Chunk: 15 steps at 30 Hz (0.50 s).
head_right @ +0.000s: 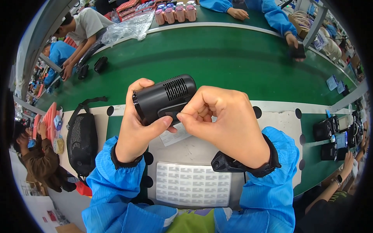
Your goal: The person peels a sticker from a sheet and applies it to the back of a black electronic device before placing it on a conveyor belt. They then repeat this process with a blue device and several more black devices.
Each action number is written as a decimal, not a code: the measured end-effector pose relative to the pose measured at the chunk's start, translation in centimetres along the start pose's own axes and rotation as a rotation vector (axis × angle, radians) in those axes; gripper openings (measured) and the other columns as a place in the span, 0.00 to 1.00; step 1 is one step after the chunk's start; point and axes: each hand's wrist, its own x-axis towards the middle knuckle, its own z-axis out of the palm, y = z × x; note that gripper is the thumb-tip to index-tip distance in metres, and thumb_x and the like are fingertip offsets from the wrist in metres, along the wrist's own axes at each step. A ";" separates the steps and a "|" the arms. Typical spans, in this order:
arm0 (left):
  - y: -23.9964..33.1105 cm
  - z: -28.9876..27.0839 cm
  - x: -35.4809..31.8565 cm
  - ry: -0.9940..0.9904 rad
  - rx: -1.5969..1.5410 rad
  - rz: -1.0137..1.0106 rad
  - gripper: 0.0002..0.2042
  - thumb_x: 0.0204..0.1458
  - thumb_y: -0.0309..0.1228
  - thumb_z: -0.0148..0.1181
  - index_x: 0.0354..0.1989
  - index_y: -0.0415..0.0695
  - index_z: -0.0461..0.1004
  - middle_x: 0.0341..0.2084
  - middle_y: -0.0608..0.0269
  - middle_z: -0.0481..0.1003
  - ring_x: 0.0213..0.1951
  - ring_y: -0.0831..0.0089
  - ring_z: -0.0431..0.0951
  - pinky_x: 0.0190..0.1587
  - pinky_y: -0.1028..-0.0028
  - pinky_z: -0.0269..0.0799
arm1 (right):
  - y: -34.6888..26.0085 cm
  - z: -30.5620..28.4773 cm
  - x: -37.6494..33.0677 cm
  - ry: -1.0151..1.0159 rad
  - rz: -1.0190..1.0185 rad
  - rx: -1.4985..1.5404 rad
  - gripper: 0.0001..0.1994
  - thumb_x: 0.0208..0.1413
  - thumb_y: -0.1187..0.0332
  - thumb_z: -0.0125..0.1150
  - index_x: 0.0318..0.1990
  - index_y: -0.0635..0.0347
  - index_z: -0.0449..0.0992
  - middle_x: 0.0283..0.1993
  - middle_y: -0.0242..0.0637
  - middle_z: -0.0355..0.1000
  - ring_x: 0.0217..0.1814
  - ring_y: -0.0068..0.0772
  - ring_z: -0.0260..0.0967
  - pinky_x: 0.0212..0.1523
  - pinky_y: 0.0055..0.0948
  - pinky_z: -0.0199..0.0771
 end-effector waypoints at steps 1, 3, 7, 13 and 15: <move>0.1 0.1 0.0 0.004 -0.016 -0.023 0.31 0.40 0.15 0.57 0.52 0.46 0.49 0.43 0.56 0.64 0.43 0.69 0.71 0.38 0.73 0.74 | 0.0 0.0 0.0 0.001 0.000 0.000 0.06 0.41 0.83 0.61 0.23 0.66 0.70 0.23 0.32 0.70 0.23 0.13 0.63 0.22 0.14 0.61; 0.3 0.1 0.1 0.013 -0.049 -0.070 0.31 0.38 0.14 0.59 0.50 0.43 0.51 0.43 0.57 0.62 0.46 0.72 0.67 0.46 0.74 0.67 | 0.0 -0.1 0.0 -0.003 0.006 -0.016 0.05 0.42 0.83 0.61 0.23 0.66 0.70 0.23 0.32 0.70 0.23 0.13 0.63 0.22 0.14 0.61; -0.3 -0.1 0.1 0.008 0.053 0.010 0.30 0.41 0.15 0.55 0.52 0.47 0.49 0.44 0.55 0.66 0.41 0.67 0.73 0.33 0.73 0.78 | 0.0 -0.1 0.0 0.003 -0.018 -0.055 0.05 0.42 0.82 0.61 0.23 0.66 0.70 0.23 0.32 0.69 0.23 0.13 0.62 0.22 0.13 0.61; -0.4 -0.2 0.2 0.029 0.127 0.066 0.30 0.40 0.14 0.54 0.51 0.47 0.49 0.44 0.54 0.66 0.41 0.67 0.73 0.34 0.73 0.78 | 0.3 0.1 0.4 0.019 -0.039 -0.075 0.05 0.42 0.81 0.61 0.22 0.66 0.70 0.23 0.30 0.69 0.23 0.12 0.62 0.22 0.12 0.60; -0.5 -0.1 0.3 0.035 0.167 0.075 0.29 0.40 0.14 0.54 0.51 0.47 0.50 0.44 0.54 0.65 0.41 0.67 0.73 0.34 0.73 0.77 | 0.3 0.2 0.4 0.044 -0.066 -0.099 0.06 0.42 0.81 0.61 0.22 0.65 0.70 0.22 0.29 0.68 0.22 0.11 0.61 0.22 0.12 0.60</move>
